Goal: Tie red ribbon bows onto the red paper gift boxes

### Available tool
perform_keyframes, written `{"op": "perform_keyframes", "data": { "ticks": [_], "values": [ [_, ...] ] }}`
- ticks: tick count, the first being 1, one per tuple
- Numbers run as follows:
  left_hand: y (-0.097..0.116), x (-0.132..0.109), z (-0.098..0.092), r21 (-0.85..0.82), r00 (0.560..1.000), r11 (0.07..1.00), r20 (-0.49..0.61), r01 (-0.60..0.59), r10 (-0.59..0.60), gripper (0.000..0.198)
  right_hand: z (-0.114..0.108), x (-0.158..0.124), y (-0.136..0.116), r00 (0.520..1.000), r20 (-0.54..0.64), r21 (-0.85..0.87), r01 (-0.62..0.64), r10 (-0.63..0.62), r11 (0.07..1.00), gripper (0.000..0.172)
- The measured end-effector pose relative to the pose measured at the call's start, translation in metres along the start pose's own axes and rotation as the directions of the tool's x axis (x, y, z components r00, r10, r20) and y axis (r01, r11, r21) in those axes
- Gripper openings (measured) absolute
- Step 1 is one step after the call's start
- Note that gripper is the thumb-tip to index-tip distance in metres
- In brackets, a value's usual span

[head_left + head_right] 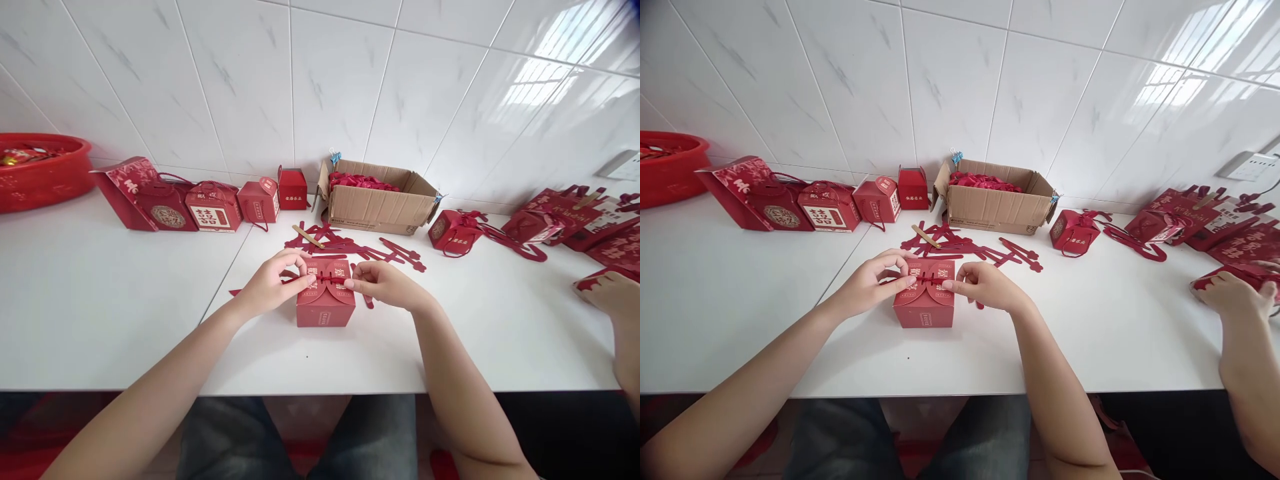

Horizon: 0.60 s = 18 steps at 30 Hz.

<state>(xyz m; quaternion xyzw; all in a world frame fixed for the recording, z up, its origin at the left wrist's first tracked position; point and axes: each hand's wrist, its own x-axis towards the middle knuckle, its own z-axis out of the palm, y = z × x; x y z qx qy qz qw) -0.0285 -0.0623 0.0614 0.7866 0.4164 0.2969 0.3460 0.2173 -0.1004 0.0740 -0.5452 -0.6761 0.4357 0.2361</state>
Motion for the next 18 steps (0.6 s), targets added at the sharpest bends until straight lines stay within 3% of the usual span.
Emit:
{"op": "perform_keyframes", "data": {
  "ticks": [7, 11, 13, 16, 18],
  "values": [
    [0.001, -0.001, 0.0, 0.021, 1.0, 1.0, -0.029, -0.003, 0.004, 0.025, -0.012, -0.009, 0.002, 0.979, -0.086, -0.071, 0.176, -0.182, 0.982, 0.034],
    [0.001, 0.0, 0.0, 0.021, 0.999, 1.0, -0.034, -0.005, 0.006, 0.023, -0.014, -0.009, 0.001, 0.974, -0.07, -0.191, 0.199, -0.215, 0.961, 0.032],
    [0.0, 0.0, 0.0, 0.016, 0.999, 1.0, -0.037, -0.003, 0.004, 0.022, -0.015, -0.009, 0.002, 0.965, -0.115, -0.239, 0.205, -0.237, 0.949, 0.029],
    [-0.001, 0.0, 0.001, 0.006, 0.999, 1.0, -0.042, -0.009, 0.009, 0.024, -0.014, -0.008, 0.004, 0.93, -0.209, -0.271, 0.242, -0.302, 0.932, 0.025],
    [-0.001, 0.0, 0.001, 0.01, 0.999, 1.0, -0.049, -0.022, 0.023, 0.024, -0.01, -0.005, 0.005, 0.874, -0.294, -0.317, 0.293, -0.387, 0.902, 0.022]
  ]
}}
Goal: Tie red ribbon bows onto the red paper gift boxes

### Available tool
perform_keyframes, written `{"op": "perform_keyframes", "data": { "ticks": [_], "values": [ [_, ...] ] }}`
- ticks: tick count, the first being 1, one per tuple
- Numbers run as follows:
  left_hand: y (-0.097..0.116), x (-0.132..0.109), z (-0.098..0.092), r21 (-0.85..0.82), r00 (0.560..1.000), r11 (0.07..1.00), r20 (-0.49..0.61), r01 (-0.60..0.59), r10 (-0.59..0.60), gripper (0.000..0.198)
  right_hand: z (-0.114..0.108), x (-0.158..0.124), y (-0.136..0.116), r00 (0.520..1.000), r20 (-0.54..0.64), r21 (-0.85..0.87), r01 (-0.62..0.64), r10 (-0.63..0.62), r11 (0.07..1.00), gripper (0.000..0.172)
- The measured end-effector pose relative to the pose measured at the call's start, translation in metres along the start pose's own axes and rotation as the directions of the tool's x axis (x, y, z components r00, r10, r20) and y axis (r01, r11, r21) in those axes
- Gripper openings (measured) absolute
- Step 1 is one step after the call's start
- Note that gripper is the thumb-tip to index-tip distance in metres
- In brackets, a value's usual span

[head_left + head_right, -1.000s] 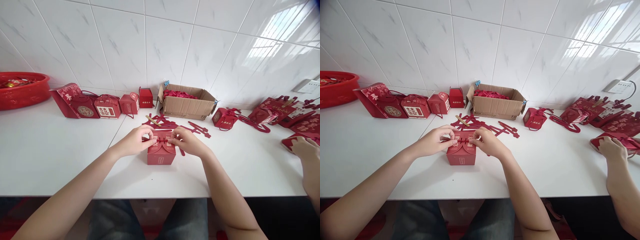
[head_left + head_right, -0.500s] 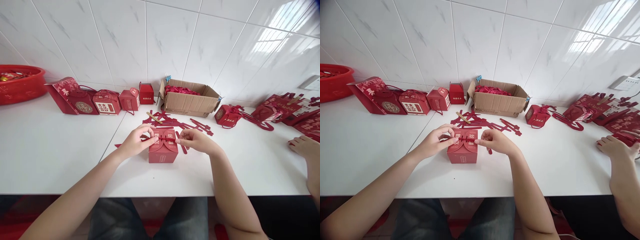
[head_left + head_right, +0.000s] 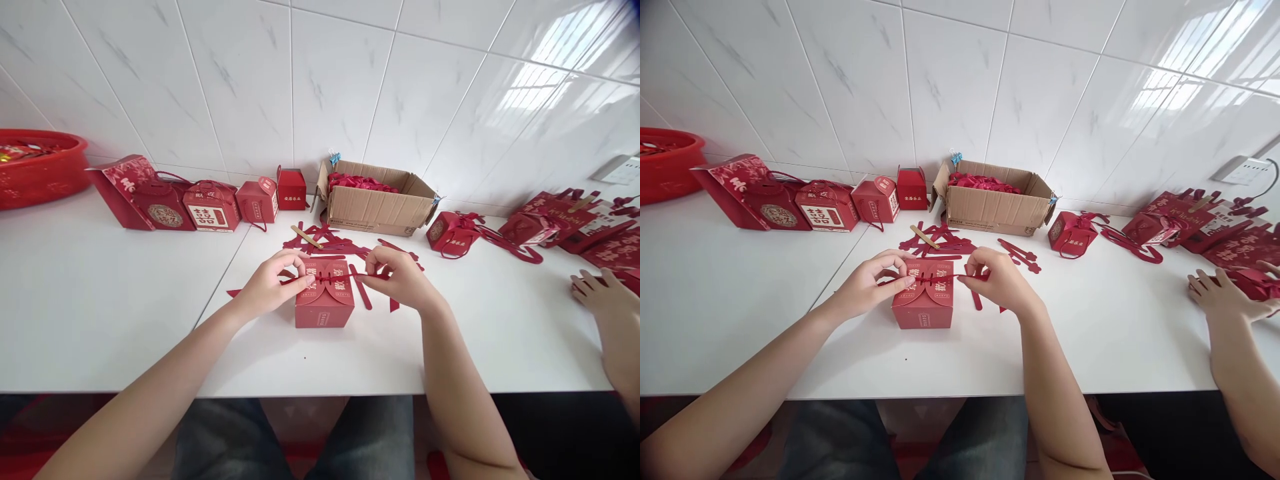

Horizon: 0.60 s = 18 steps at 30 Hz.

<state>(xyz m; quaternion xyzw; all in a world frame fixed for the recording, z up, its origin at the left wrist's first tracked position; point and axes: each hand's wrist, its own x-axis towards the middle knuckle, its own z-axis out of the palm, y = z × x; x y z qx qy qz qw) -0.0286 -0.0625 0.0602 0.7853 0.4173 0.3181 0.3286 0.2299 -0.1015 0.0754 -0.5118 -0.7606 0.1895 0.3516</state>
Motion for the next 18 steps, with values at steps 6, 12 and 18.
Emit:
{"op": "perform_keyframes", "data": {
  "ticks": [6, 12, 18],
  "values": [
    [0.015, 0.006, 0.0, 0.051, 0.988, 0.988, -0.041, -0.148, 0.15, 0.015, 0.022, 0.006, -0.004, 0.931, -0.285, -0.205, 0.175, -0.229, 0.963, 0.022],
    [0.04, 0.018, 0.013, 0.209, 0.956, 0.933, 0.038, -0.292, 0.291, 0.022, 0.038, 0.007, -0.01, 0.895, -0.33, -0.303, 0.202, -0.301, 0.931, 0.024],
    [0.042, 0.025, 0.023, 0.324, 0.951, 0.915, -0.109, -0.24, 0.288, 0.016, 0.032, 0.003, -0.009, 0.938, -0.235, -0.203, 0.21, -0.256, 0.957, 0.018]
  ]
}}
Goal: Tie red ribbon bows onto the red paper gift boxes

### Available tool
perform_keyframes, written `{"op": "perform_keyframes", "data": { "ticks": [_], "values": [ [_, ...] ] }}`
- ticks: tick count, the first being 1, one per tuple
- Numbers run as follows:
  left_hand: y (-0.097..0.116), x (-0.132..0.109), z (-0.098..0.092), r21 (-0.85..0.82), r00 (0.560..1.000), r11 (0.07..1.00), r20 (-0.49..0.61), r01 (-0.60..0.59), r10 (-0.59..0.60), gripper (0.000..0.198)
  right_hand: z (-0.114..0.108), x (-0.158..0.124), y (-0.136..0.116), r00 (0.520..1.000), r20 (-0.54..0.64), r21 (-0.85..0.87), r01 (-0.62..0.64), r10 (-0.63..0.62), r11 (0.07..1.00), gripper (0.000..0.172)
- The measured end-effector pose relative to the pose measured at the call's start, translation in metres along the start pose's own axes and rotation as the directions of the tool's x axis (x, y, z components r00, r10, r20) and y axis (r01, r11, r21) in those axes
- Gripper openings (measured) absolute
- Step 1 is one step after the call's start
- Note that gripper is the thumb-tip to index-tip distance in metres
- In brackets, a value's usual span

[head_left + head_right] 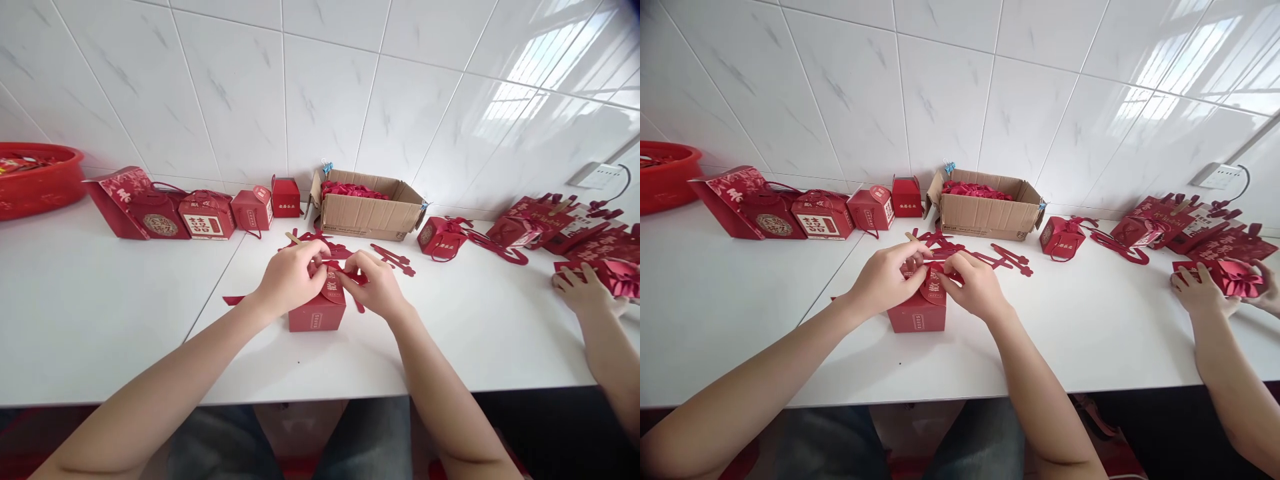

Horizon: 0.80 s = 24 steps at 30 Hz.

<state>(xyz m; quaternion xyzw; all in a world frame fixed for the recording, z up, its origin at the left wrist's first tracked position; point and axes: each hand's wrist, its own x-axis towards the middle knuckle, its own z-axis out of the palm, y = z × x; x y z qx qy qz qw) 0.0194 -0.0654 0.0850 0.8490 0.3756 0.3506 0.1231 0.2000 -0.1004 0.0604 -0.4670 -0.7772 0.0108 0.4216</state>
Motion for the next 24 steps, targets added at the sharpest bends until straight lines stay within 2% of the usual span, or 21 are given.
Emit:
{"op": "perform_keyframes", "data": {
  "ticks": [6, 11, 13, 15, 18, 21, 24],
  "values": [
    [-0.005, -0.003, 0.003, 0.021, 0.995, 1.0, -0.093, -0.018, 0.02, 0.006, -0.015, -0.001, 0.008, 0.996, 0.076, -0.032, -0.04, 0.042, 0.999, 0.01],
    [-0.004, -0.005, 0.007, 0.079, 0.996, 0.997, -0.085, -0.027, 0.034, 0.009, -0.011, 0.0, 0.01, 0.988, -0.145, -0.165, 0.021, -0.046, 0.986, 0.017],
    [-0.002, -0.003, 0.007, 0.116, 0.998, 0.993, -0.053, -0.037, 0.043, 0.011, -0.007, 0.001, 0.006, 0.982, -0.167, -0.187, 0.056, -0.088, 0.981, 0.02],
    [-0.001, 0.001, 0.006, 0.093, 0.998, 0.995, -0.038, -0.038, 0.041, 0.012, -0.005, 0.002, 0.001, 0.984, -0.141, -0.168, 0.081, -0.105, 0.982, 0.021],
    [-0.001, 0.007, -0.002, 0.017, 0.996, 0.999, -0.081, -0.042, 0.044, 0.004, -0.007, 0.001, -0.003, 0.994, -0.043, -0.012, 0.103, -0.103, 0.995, 0.019],
    [-0.003, 0.011, -0.01, -0.05, 0.988, 0.993, -0.117, -0.108, 0.102, 0.005, -0.01, 0.001, 0.0, 0.995, 0.058, 0.253, 0.064, -0.081, 0.965, 0.023],
    [-0.004, 0.011, -0.016, -0.144, 0.984, 0.975, -0.094, -0.166, 0.154, 0.004, -0.008, 0.003, 0.003, 0.993, -0.033, 0.428, -0.092, 0.117, 0.899, 0.028]
  ]
}}
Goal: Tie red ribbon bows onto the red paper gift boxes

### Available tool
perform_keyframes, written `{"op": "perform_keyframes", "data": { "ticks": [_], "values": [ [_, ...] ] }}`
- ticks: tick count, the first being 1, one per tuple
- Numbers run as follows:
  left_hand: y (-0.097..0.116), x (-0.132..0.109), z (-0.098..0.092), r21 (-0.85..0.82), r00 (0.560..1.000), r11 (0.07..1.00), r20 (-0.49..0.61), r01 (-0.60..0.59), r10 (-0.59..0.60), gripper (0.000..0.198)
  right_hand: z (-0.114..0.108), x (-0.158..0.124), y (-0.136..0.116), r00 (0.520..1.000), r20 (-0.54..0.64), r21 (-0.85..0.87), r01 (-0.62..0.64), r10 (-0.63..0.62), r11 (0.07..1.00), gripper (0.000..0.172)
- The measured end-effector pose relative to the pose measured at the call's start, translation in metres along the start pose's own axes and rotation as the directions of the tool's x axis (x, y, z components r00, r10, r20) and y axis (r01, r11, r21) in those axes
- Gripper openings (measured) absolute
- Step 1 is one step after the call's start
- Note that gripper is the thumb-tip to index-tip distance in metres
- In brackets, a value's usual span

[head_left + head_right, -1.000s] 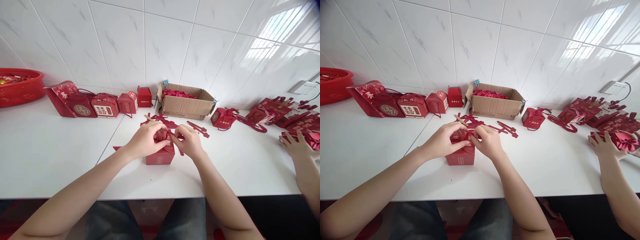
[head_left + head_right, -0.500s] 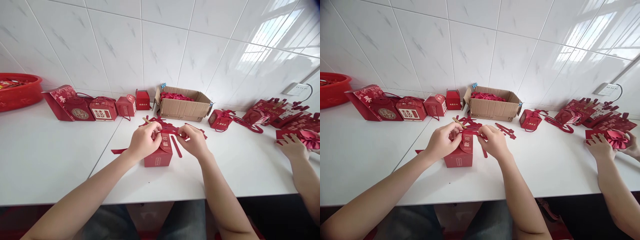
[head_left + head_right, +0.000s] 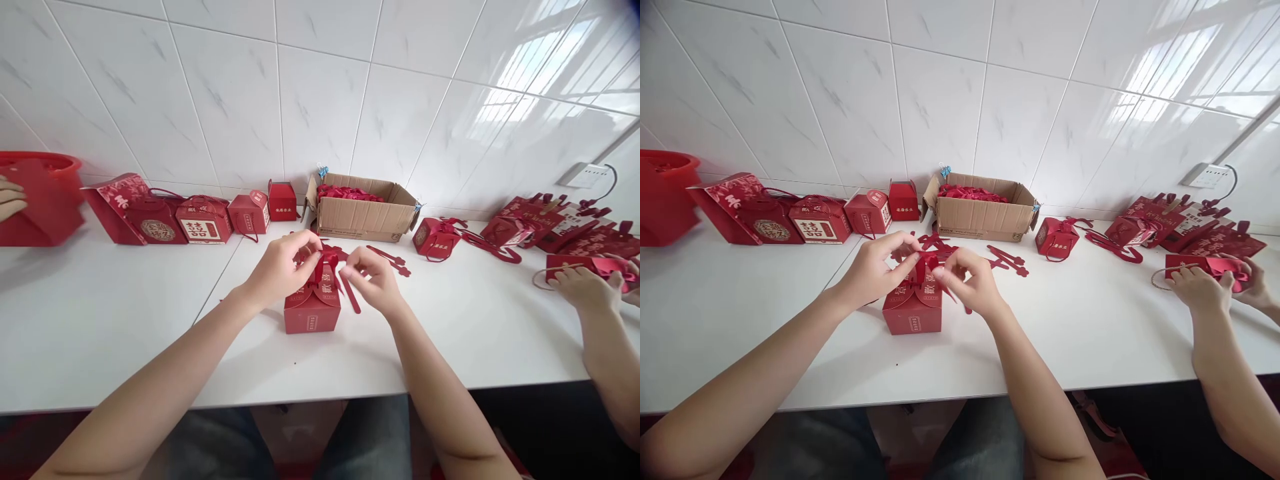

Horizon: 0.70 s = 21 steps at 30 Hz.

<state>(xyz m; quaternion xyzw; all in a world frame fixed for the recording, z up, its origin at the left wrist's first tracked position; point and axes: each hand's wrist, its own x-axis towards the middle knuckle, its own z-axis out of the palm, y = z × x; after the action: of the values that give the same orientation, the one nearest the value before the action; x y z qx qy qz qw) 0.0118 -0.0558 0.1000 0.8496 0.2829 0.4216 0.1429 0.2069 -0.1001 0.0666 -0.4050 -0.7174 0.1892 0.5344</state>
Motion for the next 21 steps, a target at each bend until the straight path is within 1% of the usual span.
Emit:
{"op": "perform_keyframes", "data": {
  "ticks": [1, 2, 3, 4, 6, 8, 11, 13, 15, 16, 18, 21],
  "values": [
    [0.0, -0.001, -0.001, -0.019, 1.0, 1.0, -0.001, -0.015, 0.015, 0.006, 0.001, 0.001, 0.001, 0.997, -0.05, 0.03, -0.064, 0.065, 0.998, 0.027],
    [0.0, -0.001, -0.001, -0.027, 0.999, 0.999, -0.009, -0.035, 0.034, 0.008, 0.002, 0.002, 0.002, 0.99, -0.058, 0.05, -0.125, 0.128, 0.991, 0.027],
    [0.001, -0.002, -0.001, -0.026, 0.998, 0.998, -0.022, -0.057, 0.056, 0.01, 0.003, 0.003, 0.002, 0.982, -0.022, 0.064, -0.185, 0.186, 0.981, 0.028],
    [0.001, -0.003, -0.001, -0.021, 0.996, 0.997, -0.034, -0.079, 0.078, 0.011, 0.004, 0.004, 0.002, 0.97, 0.048, 0.075, -0.243, 0.24, 0.967, 0.03],
    [0.0, -0.003, 0.0, -0.011, 0.993, 0.993, -0.044, -0.114, 0.113, 0.014, 0.003, 0.004, 0.0, 0.93, 0.187, 0.116, -0.34, 0.316, 0.933, 0.032],
    [-0.002, -0.003, 0.001, -0.012, 0.991, 0.992, -0.051, -0.126, 0.125, 0.016, 0.0, 0.003, -0.002, 0.896, 0.266, 0.198, -0.411, 0.354, 0.89, 0.033],
    [-0.006, -0.004, 0.003, -0.045, 0.991, 0.992, -0.075, -0.116, 0.112, 0.019, -0.007, 0.001, -0.006, 0.856, 0.346, 0.316, -0.492, 0.384, 0.811, 0.03],
    [-0.008, -0.004, 0.004, -0.093, 0.993, 0.991, -0.086, -0.093, 0.085, 0.021, -0.011, 0.001, -0.007, 0.813, 0.401, 0.285, -0.548, 0.422, 0.786, 0.03],
    [-0.009, -0.005, 0.006, -0.149, 0.996, 0.988, -0.082, -0.048, 0.036, 0.021, -0.01, 0.001, -0.008, 0.774, 0.431, 0.201, -0.582, 0.463, 0.788, 0.031],
    [-0.009, -0.005, 0.007, -0.179, 0.997, 0.984, -0.072, -0.02, 0.007, 0.021, -0.009, 0.001, -0.008, 0.764, 0.437, 0.165, -0.587, 0.475, 0.792, 0.031],
    [-0.008, -0.005, 0.008, -0.234, 0.998, 0.972, -0.047, 0.031, -0.043, 0.021, -0.003, 0.002, -0.008, 0.773, 0.415, 0.139, -0.576, 0.481, 0.805, 0.032],
    [-0.006, -0.006, 0.008, -0.278, 0.996, 0.958, -0.031, 0.077, -0.089, 0.021, 0.007, 0.002, -0.009, 0.813, 0.338, 0.126, -0.538, 0.474, 0.833, 0.03]
  ]
}}
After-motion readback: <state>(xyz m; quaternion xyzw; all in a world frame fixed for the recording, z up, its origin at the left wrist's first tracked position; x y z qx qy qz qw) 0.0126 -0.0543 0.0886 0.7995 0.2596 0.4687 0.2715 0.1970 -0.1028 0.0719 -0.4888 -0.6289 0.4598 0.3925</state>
